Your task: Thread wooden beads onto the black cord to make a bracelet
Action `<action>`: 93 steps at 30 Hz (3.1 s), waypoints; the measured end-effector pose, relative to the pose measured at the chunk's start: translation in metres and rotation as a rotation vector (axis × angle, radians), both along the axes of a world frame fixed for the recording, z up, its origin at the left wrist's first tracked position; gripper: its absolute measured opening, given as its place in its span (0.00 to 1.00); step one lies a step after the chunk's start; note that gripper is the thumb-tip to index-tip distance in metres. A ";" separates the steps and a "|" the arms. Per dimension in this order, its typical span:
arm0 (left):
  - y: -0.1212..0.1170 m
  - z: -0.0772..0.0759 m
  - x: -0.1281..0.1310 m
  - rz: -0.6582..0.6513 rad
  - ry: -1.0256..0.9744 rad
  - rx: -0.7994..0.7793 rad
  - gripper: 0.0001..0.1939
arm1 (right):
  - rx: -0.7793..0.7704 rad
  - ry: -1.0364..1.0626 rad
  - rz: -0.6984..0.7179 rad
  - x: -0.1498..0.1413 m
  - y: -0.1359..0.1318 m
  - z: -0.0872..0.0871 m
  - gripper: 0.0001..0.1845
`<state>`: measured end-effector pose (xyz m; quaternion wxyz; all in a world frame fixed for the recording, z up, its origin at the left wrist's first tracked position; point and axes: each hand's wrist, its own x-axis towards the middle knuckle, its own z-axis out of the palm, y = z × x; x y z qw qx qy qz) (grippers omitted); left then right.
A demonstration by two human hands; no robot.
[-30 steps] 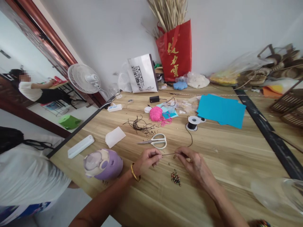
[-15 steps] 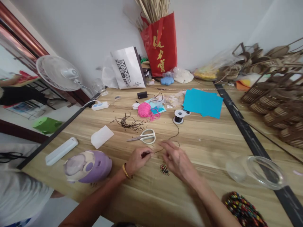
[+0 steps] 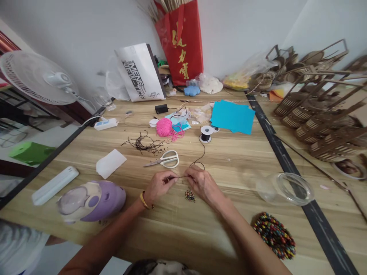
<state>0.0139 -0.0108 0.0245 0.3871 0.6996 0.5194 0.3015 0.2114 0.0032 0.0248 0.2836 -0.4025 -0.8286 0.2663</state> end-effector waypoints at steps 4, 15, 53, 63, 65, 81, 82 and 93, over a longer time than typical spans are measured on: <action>0.006 -0.001 0.006 -0.019 -0.003 0.009 0.07 | -0.029 0.021 -0.042 0.001 -0.001 0.000 0.13; 0.010 -0.004 0.012 -0.090 0.099 0.147 0.07 | 0.013 -0.088 -0.061 0.012 0.001 -0.012 0.08; -0.006 -0.023 0.015 -0.379 0.460 0.250 0.06 | -0.070 -0.263 0.021 0.014 -0.022 -0.032 0.10; -0.015 -0.023 0.005 -0.289 0.337 0.190 0.15 | -0.148 0.057 -0.112 0.016 -0.018 -0.044 0.13; -0.015 -0.023 0.004 -0.291 0.325 0.175 0.15 | -0.176 0.104 -0.155 0.016 -0.018 -0.046 0.14; -0.010 -0.040 0.006 -0.072 -0.028 0.063 0.10 | -0.340 0.175 -0.334 0.024 -0.015 -0.070 0.20; -0.010 -0.041 0.006 -0.048 -0.064 0.037 0.09 | -0.340 0.170 -0.334 0.024 -0.015 -0.070 0.20; -0.008 -0.036 0.003 0.074 -0.184 -0.091 0.12 | -0.307 0.212 -0.332 0.023 -0.018 -0.063 0.18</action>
